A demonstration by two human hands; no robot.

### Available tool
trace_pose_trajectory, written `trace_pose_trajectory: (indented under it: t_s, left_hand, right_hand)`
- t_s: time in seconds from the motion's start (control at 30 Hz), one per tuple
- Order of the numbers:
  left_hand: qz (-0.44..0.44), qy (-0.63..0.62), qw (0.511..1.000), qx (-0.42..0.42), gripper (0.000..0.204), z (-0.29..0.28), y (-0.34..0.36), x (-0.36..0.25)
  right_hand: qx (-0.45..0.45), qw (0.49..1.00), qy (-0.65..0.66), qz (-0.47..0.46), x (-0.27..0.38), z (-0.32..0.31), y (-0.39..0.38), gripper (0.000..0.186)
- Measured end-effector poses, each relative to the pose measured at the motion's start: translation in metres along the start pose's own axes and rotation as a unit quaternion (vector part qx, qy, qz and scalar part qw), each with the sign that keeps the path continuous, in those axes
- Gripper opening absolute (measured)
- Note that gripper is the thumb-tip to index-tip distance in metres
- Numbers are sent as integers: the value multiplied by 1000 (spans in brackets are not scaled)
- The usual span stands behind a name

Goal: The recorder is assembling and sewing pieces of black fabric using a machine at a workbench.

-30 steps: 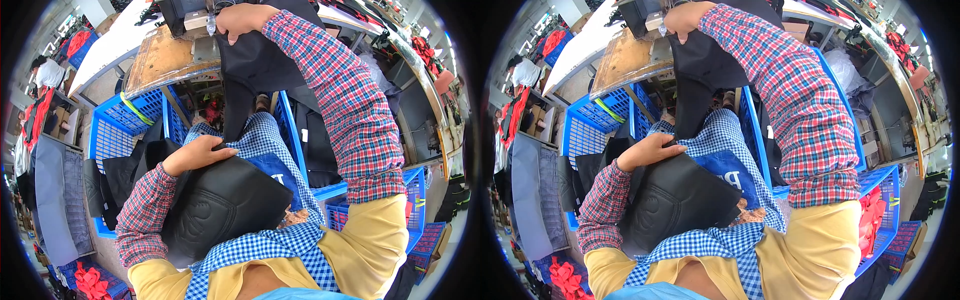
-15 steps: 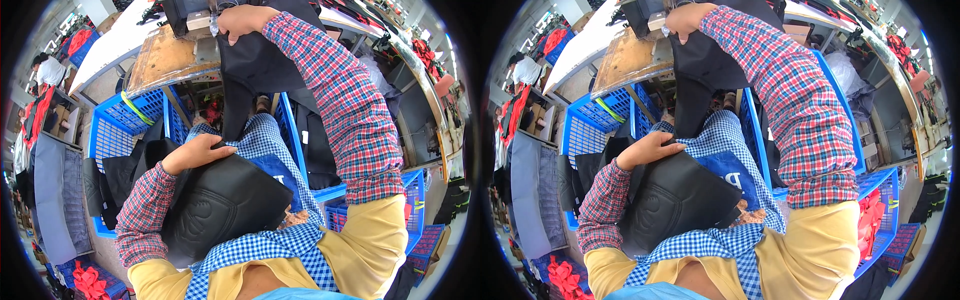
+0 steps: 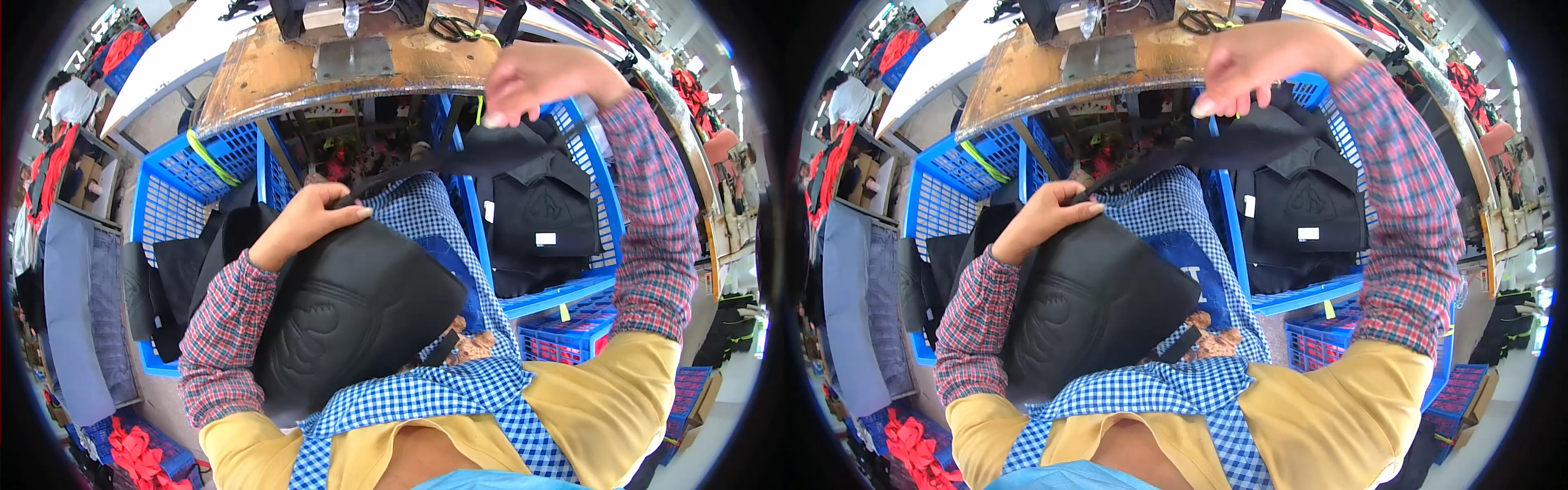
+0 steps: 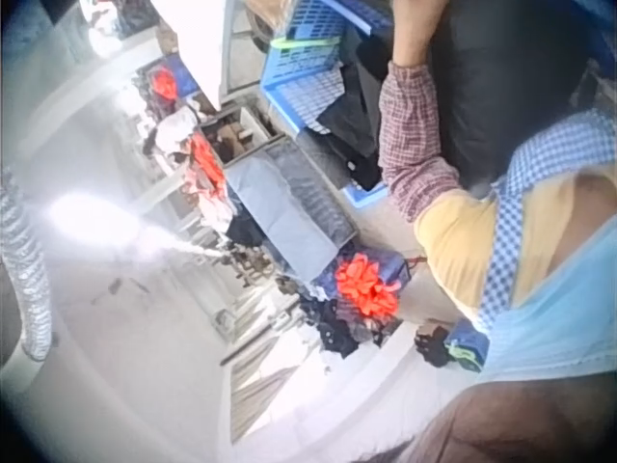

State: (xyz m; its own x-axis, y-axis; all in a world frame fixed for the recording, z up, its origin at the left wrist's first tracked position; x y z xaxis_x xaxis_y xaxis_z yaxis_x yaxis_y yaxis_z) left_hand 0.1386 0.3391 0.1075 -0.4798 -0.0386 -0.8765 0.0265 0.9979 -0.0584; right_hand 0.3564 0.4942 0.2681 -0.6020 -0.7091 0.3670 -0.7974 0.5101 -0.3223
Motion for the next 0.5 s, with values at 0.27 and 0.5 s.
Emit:
trace_pose_trajectory:
  t_s: [0.27,0.5]
  left_hand:
    - [190,52,978,66,26,39,-5,-114]
    - [172,61,981,61,42,54,20,-133]
  right_hand:
    - [-113,950,-57,-286,48,69,-7,80]
    - [-200,949,-215,-113,38,59,-54,37]
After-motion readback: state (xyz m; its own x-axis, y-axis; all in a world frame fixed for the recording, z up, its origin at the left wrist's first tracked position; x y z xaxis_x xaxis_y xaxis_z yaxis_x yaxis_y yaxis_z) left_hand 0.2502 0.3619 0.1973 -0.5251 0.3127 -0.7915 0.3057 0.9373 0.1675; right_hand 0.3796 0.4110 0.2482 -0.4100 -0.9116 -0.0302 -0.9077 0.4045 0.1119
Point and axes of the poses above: each hand's wrist, its own y-axis towards the middle knuckle, its own z-axis out of the palm, x = y × z, the point moved 6 cm from there along y, towards the middle knuckle, and after that the axes turned 9 degrees about -x, right-handed, at the moved point
